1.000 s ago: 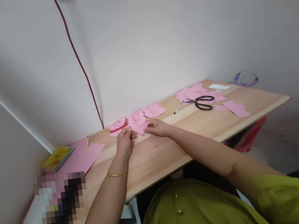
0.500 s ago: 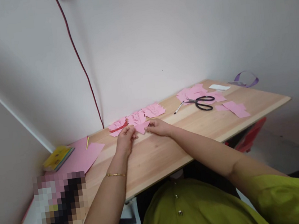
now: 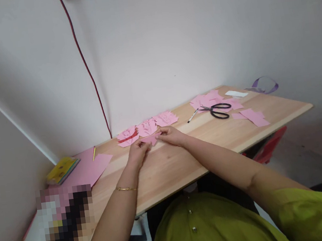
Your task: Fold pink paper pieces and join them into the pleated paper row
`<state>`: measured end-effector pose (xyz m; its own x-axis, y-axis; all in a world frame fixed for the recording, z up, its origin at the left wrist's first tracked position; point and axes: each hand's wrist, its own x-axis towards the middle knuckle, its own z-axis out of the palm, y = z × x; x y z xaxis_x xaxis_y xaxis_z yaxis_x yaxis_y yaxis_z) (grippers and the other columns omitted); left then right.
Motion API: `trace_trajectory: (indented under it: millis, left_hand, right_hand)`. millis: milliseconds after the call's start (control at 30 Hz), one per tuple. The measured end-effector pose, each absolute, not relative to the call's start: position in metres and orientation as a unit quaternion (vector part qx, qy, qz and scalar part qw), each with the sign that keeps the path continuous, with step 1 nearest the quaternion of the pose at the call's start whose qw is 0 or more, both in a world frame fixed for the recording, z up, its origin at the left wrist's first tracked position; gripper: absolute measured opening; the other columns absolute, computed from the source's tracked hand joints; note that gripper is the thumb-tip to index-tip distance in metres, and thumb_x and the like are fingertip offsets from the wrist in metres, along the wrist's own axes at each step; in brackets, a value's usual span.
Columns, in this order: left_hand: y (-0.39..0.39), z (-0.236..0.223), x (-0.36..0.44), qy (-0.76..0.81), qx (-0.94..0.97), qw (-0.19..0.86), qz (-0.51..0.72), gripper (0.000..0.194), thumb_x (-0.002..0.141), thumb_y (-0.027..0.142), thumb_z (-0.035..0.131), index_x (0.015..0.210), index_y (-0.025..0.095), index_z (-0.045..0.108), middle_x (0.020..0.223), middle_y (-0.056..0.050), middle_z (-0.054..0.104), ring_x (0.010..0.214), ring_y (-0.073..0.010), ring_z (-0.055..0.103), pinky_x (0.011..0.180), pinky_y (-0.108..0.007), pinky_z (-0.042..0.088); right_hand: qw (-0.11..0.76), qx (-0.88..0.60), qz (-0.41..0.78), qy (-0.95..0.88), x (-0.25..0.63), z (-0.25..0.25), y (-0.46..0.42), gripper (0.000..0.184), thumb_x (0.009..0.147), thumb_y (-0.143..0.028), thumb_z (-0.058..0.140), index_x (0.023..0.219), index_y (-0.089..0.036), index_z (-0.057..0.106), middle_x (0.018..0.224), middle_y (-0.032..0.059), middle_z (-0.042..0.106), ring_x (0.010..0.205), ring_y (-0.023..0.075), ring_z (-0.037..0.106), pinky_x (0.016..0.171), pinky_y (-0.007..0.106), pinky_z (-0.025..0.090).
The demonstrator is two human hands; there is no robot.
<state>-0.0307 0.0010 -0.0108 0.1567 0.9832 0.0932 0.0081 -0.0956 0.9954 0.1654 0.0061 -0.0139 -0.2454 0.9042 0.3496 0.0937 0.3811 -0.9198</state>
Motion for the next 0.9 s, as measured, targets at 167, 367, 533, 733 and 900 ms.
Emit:
trace_trajectory:
  millis: [167, 367, 533, 733, 900]
  left_hand:
    - [0.0, -0.005, -0.03, 0.427, 0.587, 0.465, 0.507, 0.019, 0.066, 0.033, 0.076, 0.073, 0.017, 0.071, 0.061, 0.002, 0.057, 0.056, -0.0094, 0.048, 0.058, -0.023, 0.04]
    - [-0.001, -0.005, -0.03, 0.42, 0.662, 0.38, 0.49, 0.014, 0.069, 0.032, 0.074, 0.071, 0.018, 0.073, 0.073, -0.003, 0.066, 0.069, -0.0145, 0.054, 0.065, -0.025, 0.041]
    - [-0.004, -0.002, -0.027, 0.419, 0.694, 0.349, 0.471, 0.011, 0.071, 0.03, 0.073, 0.068, 0.02, 0.074, 0.072, -0.004, 0.066, 0.069, -0.0151, 0.054, 0.067, -0.025, 0.039]
    - [-0.003, -0.001, -0.028, 0.444, 0.67, 0.373, 0.464, 0.013, 0.066, 0.03, 0.076, 0.064, 0.018, 0.071, 0.061, 0.0, 0.059, 0.061, -0.0127, 0.048, 0.06, -0.024, 0.035]
    - [-0.002, -0.001, -0.033, 0.457, 0.628, 0.415, 0.474, 0.017, 0.065, 0.031, 0.076, 0.061, 0.017, 0.068, 0.057, 0.001, 0.057, 0.055, -0.0109, 0.045, 0.055, -0.024, 0.032]
  right_hand:
    - [0.482, -0.371, 0.382, -0.696, 0.164, -0.015, 0.007, 0.025, 0.075, -0.035, 0.065, 0.087, -0.014, 0.069, 0.087, 0.0047, 0.066, 0.079, 0.0152, 0.058, 0.073, 0.027, 0.044]
    - [0.477, -0.368, 0.297, -0.741, 0.158, -0.008, -0.002, 0.013, 0.075, -0.022, 0.061, 0.084, -0.016, 0.069, 0.088, 0.0039, 0.069, 0.086, 0.0164, 0.06, 0.081, 0.028, 0.044]
    - [0.485, -0.363, 0.268, -0.749, 0.154, -0.003, -0.008, 0.008, 0.074, -0.022, 0.062, 0.07, -0.016, 0.066, 0.075, 0.0028, 0.065, 0.076, 0.0147, 0.058, 0.072, 0.026, 0.043]
    - [0.471, -0.384, 0.294, -0.738, 0.158, -0.004, -0.004, 0.005, 0.069, -0.017, 0.061, 0.068, -0.016, 0.066, 0.074, 0.0013, 0.066, 0.074, 0.014, 0.057, 0.068, 0.024, 0.041]
    - [0.461, -0.408, 0.314, -0.723, 0.166, -0.007, 0.005, 0.006, 0.067, -0.018, 0.057, 0.065, -0.016, 0.063, 0.069, 0.0004, 0.064, 0.069, 0.013, 0.054, 0.066, 0.024, 0.04]
